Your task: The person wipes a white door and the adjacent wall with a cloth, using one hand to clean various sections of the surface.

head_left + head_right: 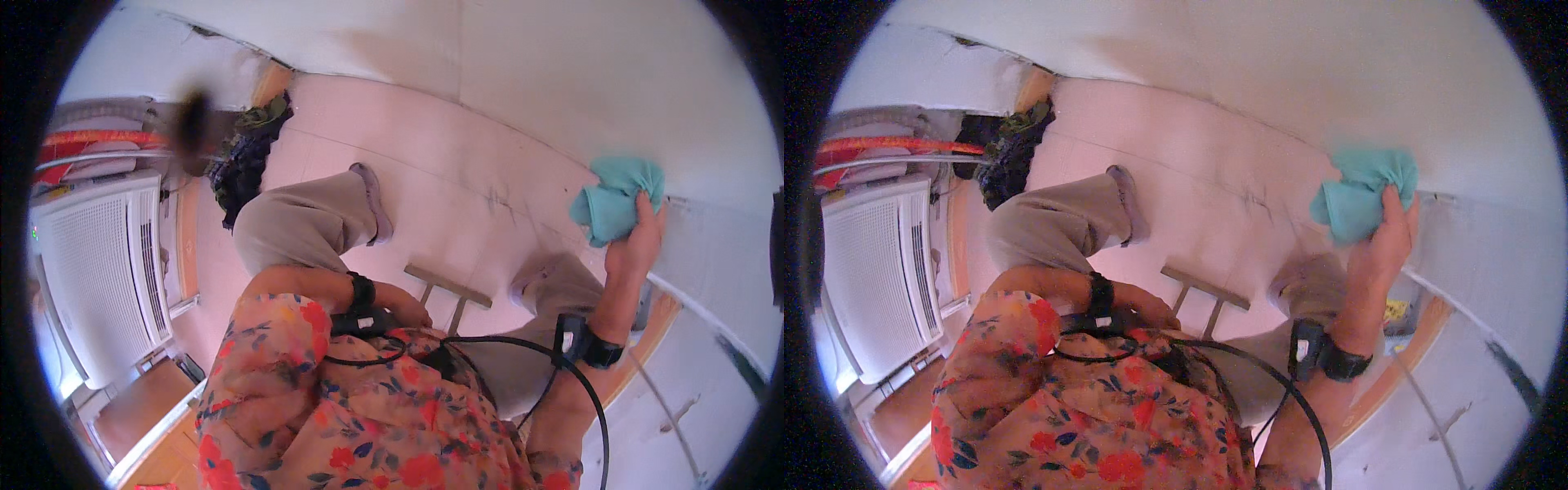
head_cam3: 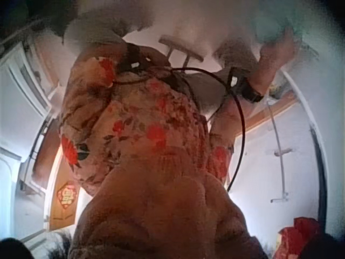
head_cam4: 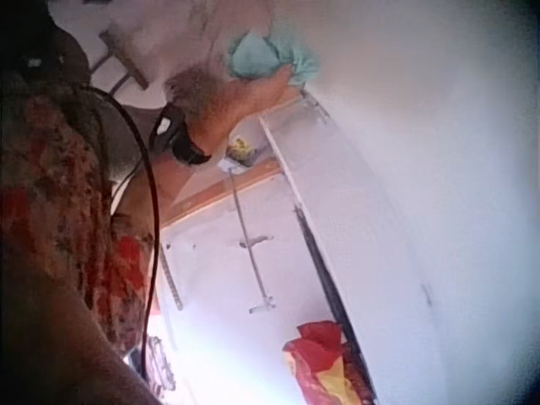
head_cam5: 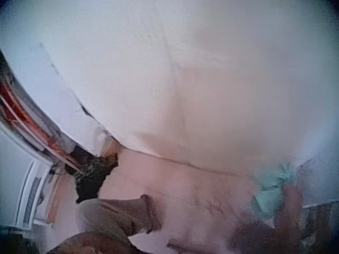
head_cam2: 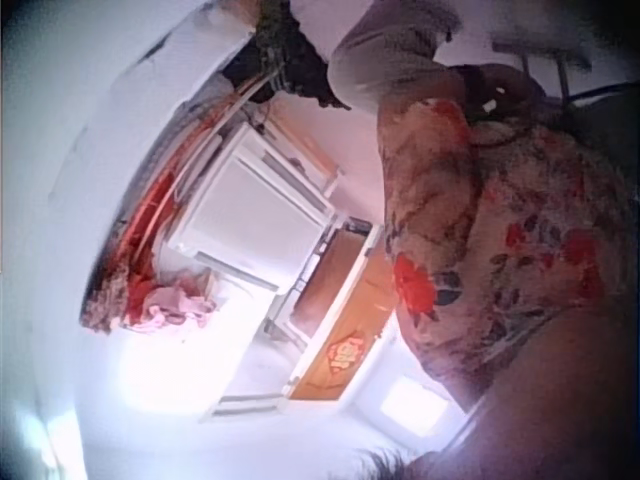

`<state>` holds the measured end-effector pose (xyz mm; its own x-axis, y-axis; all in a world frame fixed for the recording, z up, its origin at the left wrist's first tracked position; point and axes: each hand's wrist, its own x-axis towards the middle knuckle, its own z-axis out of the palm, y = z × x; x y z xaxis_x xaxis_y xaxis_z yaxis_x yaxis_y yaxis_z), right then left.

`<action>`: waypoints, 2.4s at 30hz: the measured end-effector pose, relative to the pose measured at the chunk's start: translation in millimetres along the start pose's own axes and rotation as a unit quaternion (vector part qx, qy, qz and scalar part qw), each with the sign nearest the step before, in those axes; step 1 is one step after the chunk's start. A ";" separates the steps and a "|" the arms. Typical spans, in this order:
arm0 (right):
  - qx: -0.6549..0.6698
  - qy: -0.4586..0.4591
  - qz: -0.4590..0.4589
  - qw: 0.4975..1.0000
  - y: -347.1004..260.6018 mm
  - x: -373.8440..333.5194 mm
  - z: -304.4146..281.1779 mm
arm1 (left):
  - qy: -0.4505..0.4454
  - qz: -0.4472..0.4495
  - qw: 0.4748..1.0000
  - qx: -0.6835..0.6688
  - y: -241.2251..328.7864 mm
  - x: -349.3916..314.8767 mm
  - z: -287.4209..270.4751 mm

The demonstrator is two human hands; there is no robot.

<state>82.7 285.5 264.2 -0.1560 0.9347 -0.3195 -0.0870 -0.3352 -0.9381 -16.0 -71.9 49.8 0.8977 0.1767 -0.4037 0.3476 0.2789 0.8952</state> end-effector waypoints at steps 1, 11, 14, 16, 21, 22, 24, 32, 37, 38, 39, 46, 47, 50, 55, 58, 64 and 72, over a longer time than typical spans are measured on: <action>-0.008 -0.009 0.004 1.000 5.8 4.8 3.3 | 0.003 -0.002 1.000 -0.010 3.6 -2.2 3.1; -0.011 0.024 0.084 0.996 14.1 15.9 1.5 | 0.005 -0.170 0.968 -0.186 47.8 -168.2 40.7; -0.009 0.050 0.086 0.995 13.1 5.9 -0.4 | -0.028 -0.169 0.975 -0.144 24.5 -121.1 21.3; -0.011 0.066 0.076 0.995 12.4 -4.3 4.0 | -0.060 -0.159 0.980 -0.100 10.6 -85.3 -4.0; -0.038 0.065 0.004 0.997 -2.7 -43.0 -7.6 | -0.160 -0.191 0.968 -0.010 42.9 -77.9 -66.7; -0.045 0.064 -0.012 0.997 -6.3 -37.5 -7.2 | -0.143 -0.185 0.972 0.015 55.2 -79.3 -76.1; -0.057 0.060 -0.039 0.996 -12.4 -21.8 -3.3 | -0.044 -0.130 0.985 0.106 74.9 -81.9 -97.8; -0.070 -0.049 -0.057 0.995 3.7 17.4 -1.0 | 0.622 0.107 0.757 -0.169 155.1 -240.9 -122.0; -0.015 -0.089 -0.060 0.994 -15.9 -23.2 45.4 | 0.836 -0.139 0.487 0.212 167.0 -315.4 -21.4; -0.002 -0.107 -0.065 0.992 -11.3 -32.4 59.4 | 0.822 -0.196 0.455 0.280 152.6 -314.2 -0.3; 0.013 -0.124 -0.069 0.990 -8.2 -43.4 72.3 | 0.801 -0.253 0.419 0.346 142.2 -312.7 14.9; 0.050 -0.182 -0.066 0.980 -5.7 -87.2 117.5 | 0.835 -0.186 0.397 0.332 132.3 -309.0 22.5; 0.051 -0.179 -0.058 0.981 -11.6 -94.0 120.9 | 0.836 -0.192 0.387 0.338 130.9 -306.9 25.0; 0.058 -0.162 -0.093 0.981 -23.0 -106.2 133.3 | 0.841 -0.183 0.365 0.354 128.2 -305.9 31.6; 0.138 -0.196 -0.149 0.959 -61.3 -152.6 137.9 | 0.800 -0.209 0.426 0.368 134.0 -309.7 21.3; 0.136 -0.188 -0.220 0.947 -81.3 -145.9 127.6 | 0.703 -0.278 0.567 0.327 146.5 -322.3 14.3; 0.086 -0.100 -0.451 0.883 -189.9 -176.5 168.7 | 0.683 -0.120 0.636 0.340 186.6 -333.4 -17.4; -0.348 0.096 -0.791 0.494 -260.4 -120.2 280.7 | 0.654 -0.042 0.704 0.273 95.0 -319.2 -87.3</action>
<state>-152.2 227.1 584.5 -0.3327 -0.0219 0.9428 0.4199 0.8917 0.1689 -293.1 -19.5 247.3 -0.0258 0.9992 0.0309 0.7576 -0.0006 0.6527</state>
